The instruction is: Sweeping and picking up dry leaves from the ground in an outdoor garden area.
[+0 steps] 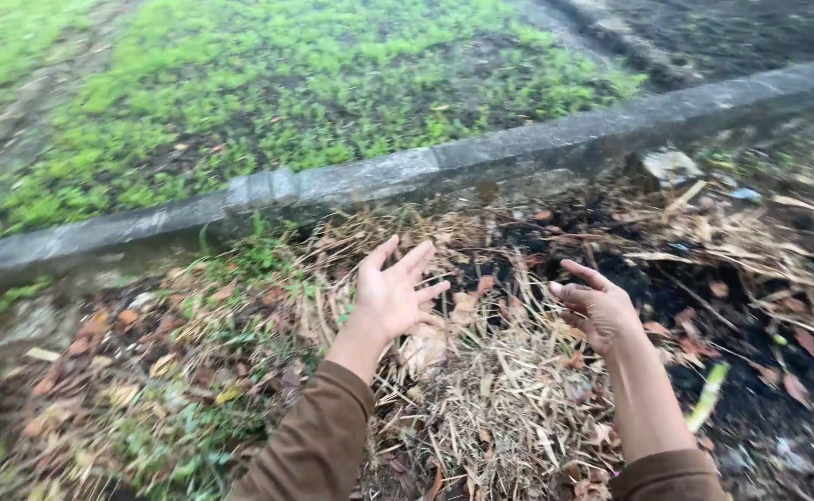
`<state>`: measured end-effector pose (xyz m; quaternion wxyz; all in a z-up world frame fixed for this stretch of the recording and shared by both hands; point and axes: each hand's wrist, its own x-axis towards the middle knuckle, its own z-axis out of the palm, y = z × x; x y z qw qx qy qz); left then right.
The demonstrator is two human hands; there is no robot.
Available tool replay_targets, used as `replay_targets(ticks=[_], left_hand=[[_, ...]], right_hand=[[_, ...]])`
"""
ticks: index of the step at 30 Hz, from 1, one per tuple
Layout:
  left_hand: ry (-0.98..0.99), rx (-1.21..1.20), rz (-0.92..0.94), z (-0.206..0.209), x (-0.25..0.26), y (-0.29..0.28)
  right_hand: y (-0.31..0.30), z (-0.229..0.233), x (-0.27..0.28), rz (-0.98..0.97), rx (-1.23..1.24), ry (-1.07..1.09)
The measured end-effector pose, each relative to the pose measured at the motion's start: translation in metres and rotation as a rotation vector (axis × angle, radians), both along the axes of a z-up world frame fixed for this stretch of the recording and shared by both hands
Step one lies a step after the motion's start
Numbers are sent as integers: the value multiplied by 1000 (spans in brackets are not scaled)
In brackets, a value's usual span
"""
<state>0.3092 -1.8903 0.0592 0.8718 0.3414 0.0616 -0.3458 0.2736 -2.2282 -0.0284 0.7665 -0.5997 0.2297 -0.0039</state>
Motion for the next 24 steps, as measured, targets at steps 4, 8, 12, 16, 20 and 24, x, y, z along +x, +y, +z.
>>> replay_targets(ticks=[4, 8, 12, 16, 20, 24], left_hand=[[-95, 54, 165, 11, -17, 59], [-174, 35, 318, 17, -41, 131], [-204, -3, 506, 29, -95, 195], [-226, -43, 743, 16, -157, 260], [-205, -33, 1013, 2, -234, 320], [-162, -39, 1223, -13, -301, 380]], right_hand=[[52, 5, 28, 52, 82, -2], [121, 11, 48, 107, 189, -83], [184, -8, 70, 168, 178, -109], [267, -1, 67, 254, 254, -186], [361, 26, 38, 373, 406, -56], [455, 55, -3, 616, 484, -74]])
